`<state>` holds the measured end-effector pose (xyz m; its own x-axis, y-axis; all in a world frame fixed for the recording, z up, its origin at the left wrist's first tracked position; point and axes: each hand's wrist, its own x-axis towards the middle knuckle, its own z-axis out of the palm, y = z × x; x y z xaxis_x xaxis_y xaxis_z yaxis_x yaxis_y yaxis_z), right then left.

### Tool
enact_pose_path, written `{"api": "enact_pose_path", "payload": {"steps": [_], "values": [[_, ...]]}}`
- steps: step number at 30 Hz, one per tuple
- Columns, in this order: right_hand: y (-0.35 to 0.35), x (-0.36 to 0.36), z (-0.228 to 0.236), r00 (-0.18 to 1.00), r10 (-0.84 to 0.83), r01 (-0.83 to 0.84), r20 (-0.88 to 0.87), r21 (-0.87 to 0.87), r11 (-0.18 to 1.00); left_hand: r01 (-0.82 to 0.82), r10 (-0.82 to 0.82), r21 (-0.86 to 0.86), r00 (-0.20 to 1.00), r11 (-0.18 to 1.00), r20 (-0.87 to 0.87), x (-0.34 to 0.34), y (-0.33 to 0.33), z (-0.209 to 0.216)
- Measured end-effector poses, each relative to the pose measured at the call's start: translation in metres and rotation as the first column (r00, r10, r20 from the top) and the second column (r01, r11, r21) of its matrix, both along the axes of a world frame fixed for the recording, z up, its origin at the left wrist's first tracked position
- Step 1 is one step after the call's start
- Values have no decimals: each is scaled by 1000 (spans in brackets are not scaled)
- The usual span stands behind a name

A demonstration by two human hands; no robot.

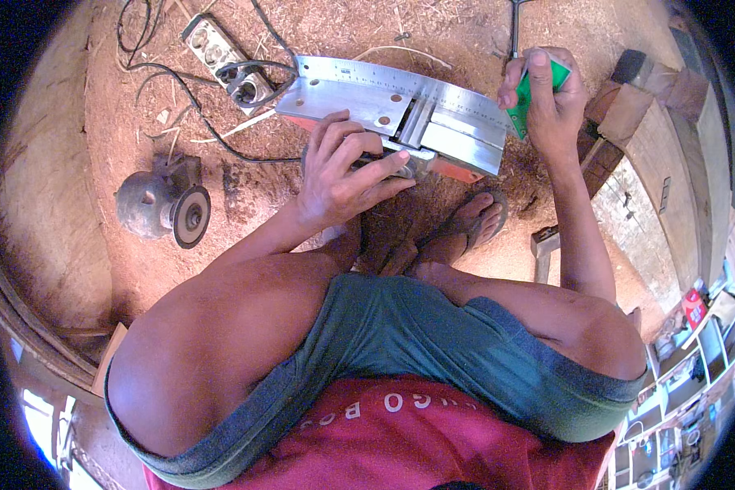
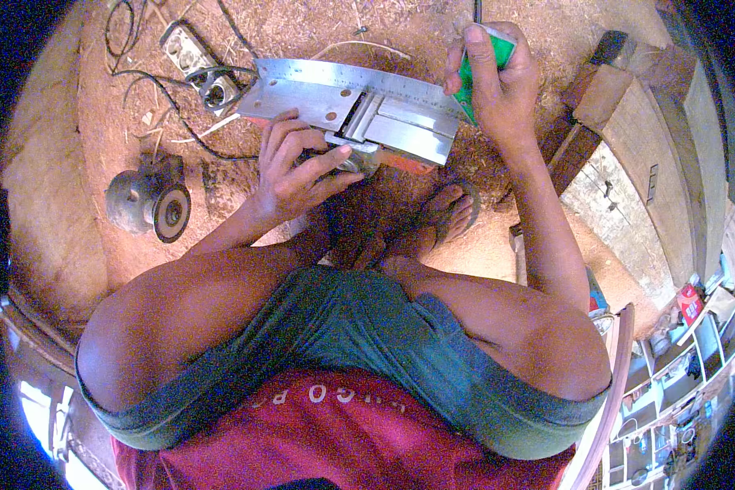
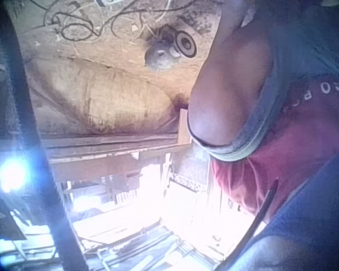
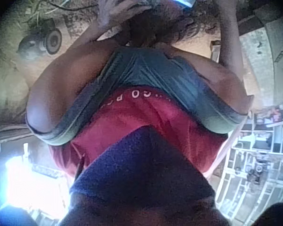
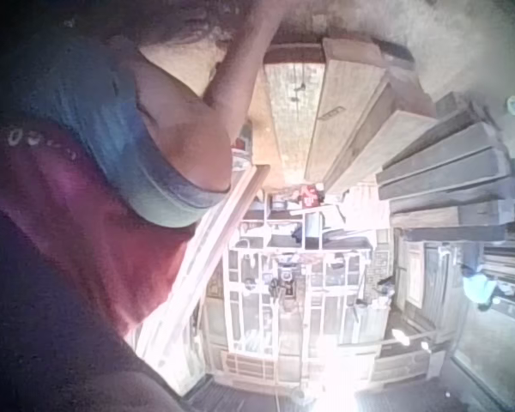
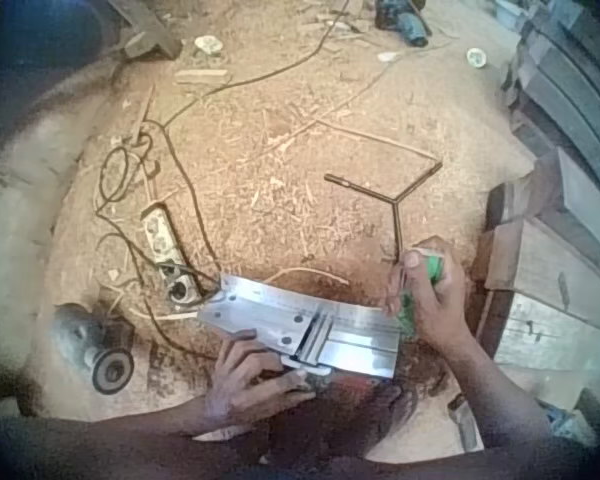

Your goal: The person uses a socket wrench to loosen bolts on an electric planer and removes a metal plate. They then check the alignment using a square ruler.

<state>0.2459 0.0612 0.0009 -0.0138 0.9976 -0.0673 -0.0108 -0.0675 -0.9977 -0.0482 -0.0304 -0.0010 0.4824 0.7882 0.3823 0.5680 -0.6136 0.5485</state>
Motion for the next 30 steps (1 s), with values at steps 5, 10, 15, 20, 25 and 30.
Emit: {"api": "enact_pose_path", "payload": {"steps": [5,10,15,20,25,30], "values": [[-1,0,3,999,-1,2,35,-13,1000,13,-13,-6,1000,1000,8,0,1,-1],[-1,-1,5,1000,-14,14,23,-22,1000,3,-3,-1,1000,1000,0,1,1,0],[0,0,4,999,-4,5,41,-25,1000,2,-2,-13,1000,1000,-8,0,0,1],[1,0,4,999,-5,6,43,-9,1000,13,-13,-19,1000,1000,-10,0,-1,-1],[3,-2,6,999,-16,17,44,-18,1000,20,-20,-23,1000,1000,-10,0,0,1],[1,-4,8,999,-27,27,28,-1,1000,18,-19,-31,1000,999,-18,0,1,5]]}}
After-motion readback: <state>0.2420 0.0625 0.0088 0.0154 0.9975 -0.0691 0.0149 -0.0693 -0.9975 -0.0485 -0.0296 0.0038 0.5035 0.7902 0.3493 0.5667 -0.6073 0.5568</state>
